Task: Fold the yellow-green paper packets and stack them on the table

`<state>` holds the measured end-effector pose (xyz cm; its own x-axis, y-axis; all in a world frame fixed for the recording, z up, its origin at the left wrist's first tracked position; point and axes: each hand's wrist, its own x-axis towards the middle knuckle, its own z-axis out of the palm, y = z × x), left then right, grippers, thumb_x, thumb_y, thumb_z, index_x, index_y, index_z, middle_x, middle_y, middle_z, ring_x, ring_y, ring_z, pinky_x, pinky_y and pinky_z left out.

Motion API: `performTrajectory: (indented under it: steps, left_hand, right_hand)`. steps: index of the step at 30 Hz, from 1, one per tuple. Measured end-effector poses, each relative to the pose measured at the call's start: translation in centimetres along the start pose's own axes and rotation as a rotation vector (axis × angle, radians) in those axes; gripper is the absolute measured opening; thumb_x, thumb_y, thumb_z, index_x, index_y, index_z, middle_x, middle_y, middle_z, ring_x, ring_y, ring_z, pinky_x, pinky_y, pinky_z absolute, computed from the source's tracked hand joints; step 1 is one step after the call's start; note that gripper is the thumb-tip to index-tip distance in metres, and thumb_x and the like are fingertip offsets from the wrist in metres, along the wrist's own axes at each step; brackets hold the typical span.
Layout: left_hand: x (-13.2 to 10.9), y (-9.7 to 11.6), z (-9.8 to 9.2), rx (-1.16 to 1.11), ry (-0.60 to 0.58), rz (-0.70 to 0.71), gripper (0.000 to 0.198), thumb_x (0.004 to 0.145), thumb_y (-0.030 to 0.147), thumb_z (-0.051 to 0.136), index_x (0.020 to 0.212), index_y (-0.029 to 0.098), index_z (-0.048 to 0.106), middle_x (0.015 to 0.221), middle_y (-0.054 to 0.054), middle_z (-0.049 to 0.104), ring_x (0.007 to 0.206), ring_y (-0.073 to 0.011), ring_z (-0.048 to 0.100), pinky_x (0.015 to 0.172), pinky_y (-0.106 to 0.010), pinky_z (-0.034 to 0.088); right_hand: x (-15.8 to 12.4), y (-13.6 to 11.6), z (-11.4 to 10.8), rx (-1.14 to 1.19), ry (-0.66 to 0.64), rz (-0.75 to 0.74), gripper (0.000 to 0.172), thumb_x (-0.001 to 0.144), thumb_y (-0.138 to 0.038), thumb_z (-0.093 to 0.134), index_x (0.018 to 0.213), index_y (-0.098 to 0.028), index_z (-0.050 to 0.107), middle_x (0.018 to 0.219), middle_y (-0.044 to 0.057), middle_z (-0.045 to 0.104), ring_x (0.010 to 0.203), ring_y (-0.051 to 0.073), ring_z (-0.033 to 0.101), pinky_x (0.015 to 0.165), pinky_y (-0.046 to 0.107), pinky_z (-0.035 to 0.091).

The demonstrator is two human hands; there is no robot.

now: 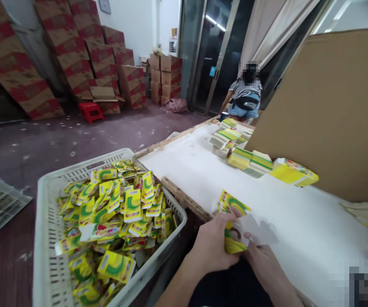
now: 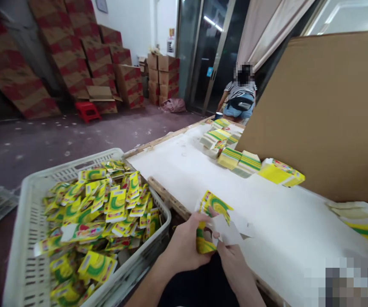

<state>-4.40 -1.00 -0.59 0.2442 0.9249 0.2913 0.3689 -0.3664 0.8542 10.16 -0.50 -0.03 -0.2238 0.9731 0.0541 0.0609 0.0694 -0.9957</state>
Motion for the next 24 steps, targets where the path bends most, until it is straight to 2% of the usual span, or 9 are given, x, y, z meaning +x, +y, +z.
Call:
performTrajectory:
  steps: [3, 6, 9, 12, 15, 17, 19, 22, 24]
  left_hand:
    - [0.0, -0.7, 0.3, -0.018, -0.007, -0.054, 0.063, 0.063, 0.029, 0.062, 0.118, 0.020, 0.034, 0.103, -0.010, 0.057, 0.088, -0.0251, 0.060, 0.075, -0.038, 0.050]
    - [-0.1, -1.1, 0.6, -0.060, 0.050, -0.016, 0.058, 0.064, 0.028, 0.063, 0.115, 0.019, 0.036, 0.111, -0.012, 0.051, 0.096, -0.0240, 0.057, 0.080, -0.037, 0.048]
    - [0.1, -1.2, 0.6, -0.030, 0.244, -0.071, 0.060, 0.059, 0.025, 0.069, 0.111, 0.019, 0.039, 0.110, -0.011, 0.051, 0.102, -0.0258, 0.053, 0.089, -0.043, 0.043]
    - [0.4, -0.8, 0.3, -0.051, 0.496, -0.129, 0.073, 0.049, 0.029, 0.078, 0.113, 0.019, 0.042, 0.121, -0.013, 0.046, 0.118, -0.0324, 0.040, 0.100, -0.052, 0.030]
    - [0.6, 0.0, -0.1, -0.535, 0.615, -0.204, 0.068, 0.059, 0.032, 0.074, 0.117, 0.021, 0.040, 0.123, -0.011, 0.048, 0.116, -0.0281, 0.047, 0.095, -0.046, 0.038]
    - [0.6, 0.4, -0.3, -0.930, 0.653, -0.252, 0.046, 0.070, 0.033, 0.065, 0.110, 0.022, 0.045, 0.115, -0.008, 0.056, 0.103, -0.0228, 0.056, 0.086, -0.038, 0.046]
    - [0.6, 0.5, -0.6, -1.209, 0.703, -0.310, 0.028, 0.077, 0.036, 0.058, 0.100, 0.021, 0.051, 0.105, -0.005, 0.062, 0.091, -0.0193, 0.061, 0.078, -0.034, 0.048]
    - [0.5, -0.1, -1.1, -1.414, 0.775, -0.359, 0.020, 0.079, 0.038, 0.053, 0.087, 0.020, 0.056, 0.088, -0.002, 0.066, 0.085, -0.0180, 0.063, 0.076, -0.033, 0.049]
    - [0.5, -0.6, -1.3, -1.495, 0.814, -0.331, 0.021, 0.078, 0.039, 0.053, 0.082, 0.019, 0.059, 0.078, -0.001, 0.065, 0.083, -0.0175, 0.063, 0.080, -0.034, 0.048]
  right_hand:
    - [-0.3, 0.1, -0.1, -0.413, -0.107, -0.193, 0.055, 0.081, -0.029, 0.055, 0.134, -0.029, 0.039, 0.142, 0.006, 0.038, 0.129, 0.027, 0.037, 0.103, 0.046, 0.034]
    - [-0.2, 0.2, -0.3, -0.657, -0.089, -0.335, 0.043, 0.077, -0.016, 0.052, 0.117, -0.030, 0.060, 0.133, 0.005, 0.049, 0.122, 0.027, 0.046, 0.099, 0.043, 0.041]
    - [0.2, 0.5, -0.5, -0.607, 0.094, -0.353, 0.032, 0.073, -0.015, 0.053, 0.097, -0.027, 0.071, 0.121, 0.006, 0.060, 0.111, 0.026, 0.056, 0.093, 0.040, 0.047]
    - [0.8, 0.5, -0.4, -0.385, 0.336, -0.236, 0.027, 0.075, -0.020, 0.055, 0.098, -0.024, 0.070, 0.117, 0.007, 0.062, 0.109, 0.026, 0.058, 0.093, 0.042, 0.046]
    - [1.0, 0.5, 0.6, -0.211, 0.445, -0.159, 0.032, 0.078, -0.023, 0.054, 0.108, -0.022, 0.065, 0.118, 0.007, 0.062, 0.113, 0.026, 0.054, 0.097, 0.047, 0.042]
    - [0.9, 0.6, 1.8, -0.279, 0.369, -0.191, 0.033, 0.077, -0.022, 0.056, 0.109, -0.023, 0.065, 0.126, 0.007, 0.056, 0.122, 0.027, 0.046, 0.102, 0.048, 0.035]
    - [0.6, 0.7, 2.8, -0.414, 0.241, -0.249, 0.035, 0.076, -0.020, 0.058, 0.110, -0.026, 0.064, 0.134, 0.007, 0.048, 0.126, 0.028, 0.041, 0.104, 0.048, 0.033]
    - [0.1, 0.5, 3.4, -0.533, 0.089, -0.317, 0.038, 0.077, -0.015, 0.055, 0.112, -0.029, 0.063, 0.138, 0.005, 0.043, 0.124, 0.027, 0.043, 0.100, 0.044, 0.038]
    - [-0.1, 0.2, 3.2, -0.537, -0.010, -0.334, 0.038, 0.078, -0.013, 0.054, 0.110, -0.030, 0.064, 0.137, 0.005, 0.045, 0.123, 0.026, 0.046, 0.099, 0.041, 0.041]
